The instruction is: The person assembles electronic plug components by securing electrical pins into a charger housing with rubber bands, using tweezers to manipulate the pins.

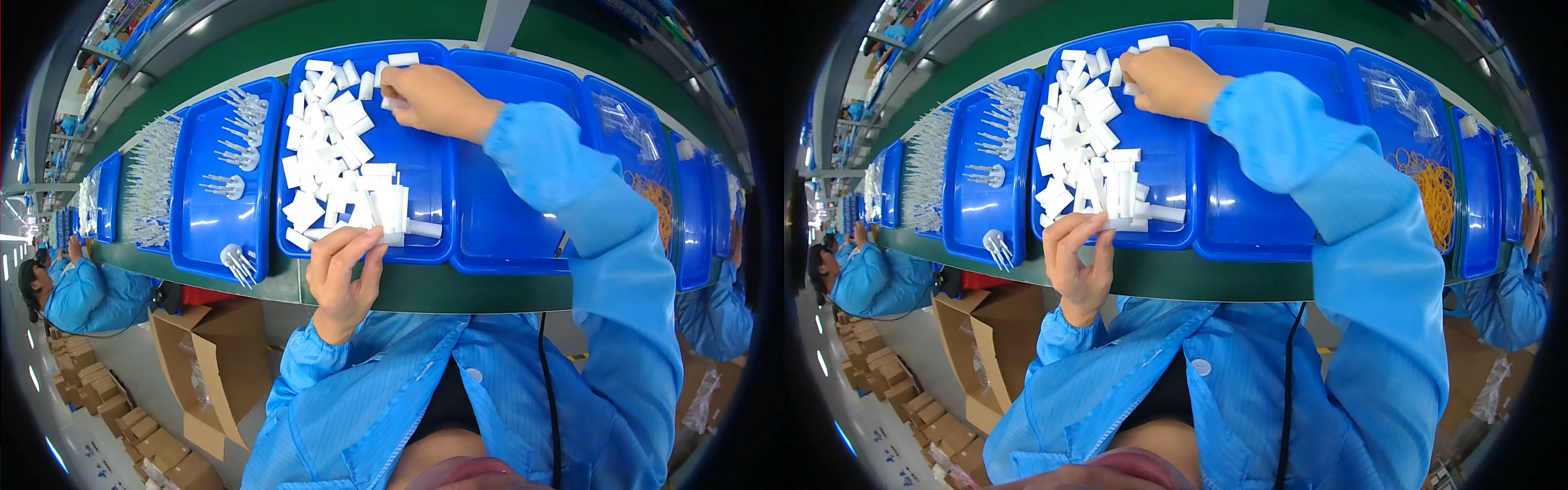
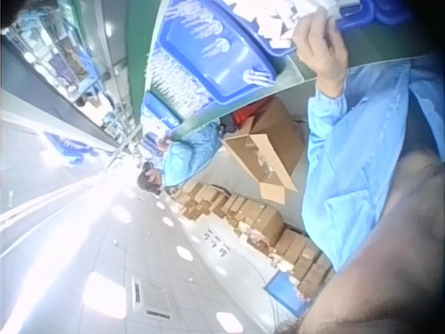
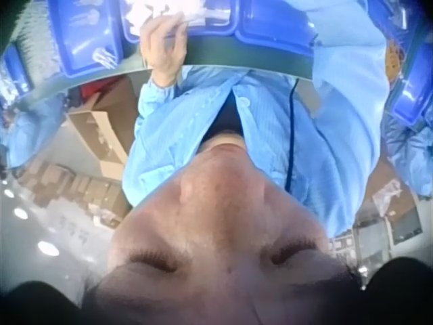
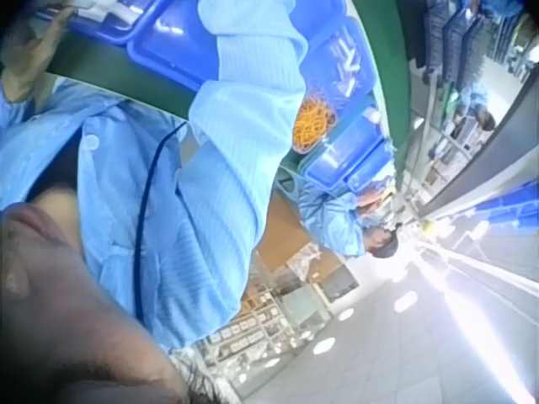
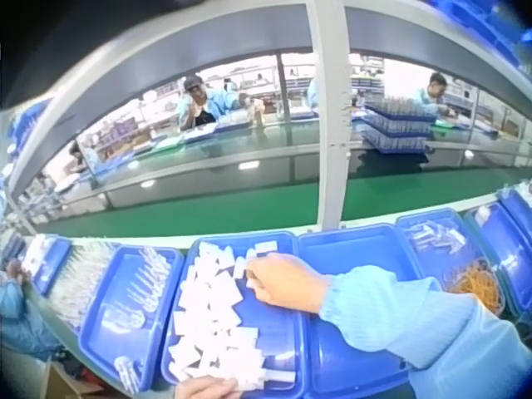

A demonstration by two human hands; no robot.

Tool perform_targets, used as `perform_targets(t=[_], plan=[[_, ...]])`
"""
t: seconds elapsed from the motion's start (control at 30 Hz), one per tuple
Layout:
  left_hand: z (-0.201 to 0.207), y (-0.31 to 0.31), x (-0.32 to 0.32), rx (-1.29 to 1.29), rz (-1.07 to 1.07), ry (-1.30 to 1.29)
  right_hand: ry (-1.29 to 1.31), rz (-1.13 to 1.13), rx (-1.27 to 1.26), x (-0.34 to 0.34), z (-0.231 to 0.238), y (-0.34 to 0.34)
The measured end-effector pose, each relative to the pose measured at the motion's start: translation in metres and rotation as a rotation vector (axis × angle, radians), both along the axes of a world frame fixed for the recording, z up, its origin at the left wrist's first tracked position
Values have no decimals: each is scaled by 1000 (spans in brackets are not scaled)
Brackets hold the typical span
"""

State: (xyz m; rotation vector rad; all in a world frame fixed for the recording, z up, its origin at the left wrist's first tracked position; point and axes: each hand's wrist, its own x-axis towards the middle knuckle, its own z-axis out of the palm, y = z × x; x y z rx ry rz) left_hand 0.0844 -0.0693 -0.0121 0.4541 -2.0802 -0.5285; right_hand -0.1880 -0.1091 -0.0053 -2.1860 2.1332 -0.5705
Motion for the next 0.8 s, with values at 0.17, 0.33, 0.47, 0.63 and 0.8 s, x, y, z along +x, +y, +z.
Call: perform_targets(t=[0.17,0.33,0.47,0.63,0.8], plan=[[4,-1,-5,-56,-57,-40,-815,39,45,22,32,51],[2,2,-16,-4,-133,-55,-1300,-227,92,40,50,98],[-2,4,-26,-68,-179,-104,-1399,-192,84,39,52,119],[0,10,-31,-152,-219,-128,-1401,-215,-50,31,44,127],[6,16,-35,-239,-312,-134,-1366,-247,-138,28,26,127]])
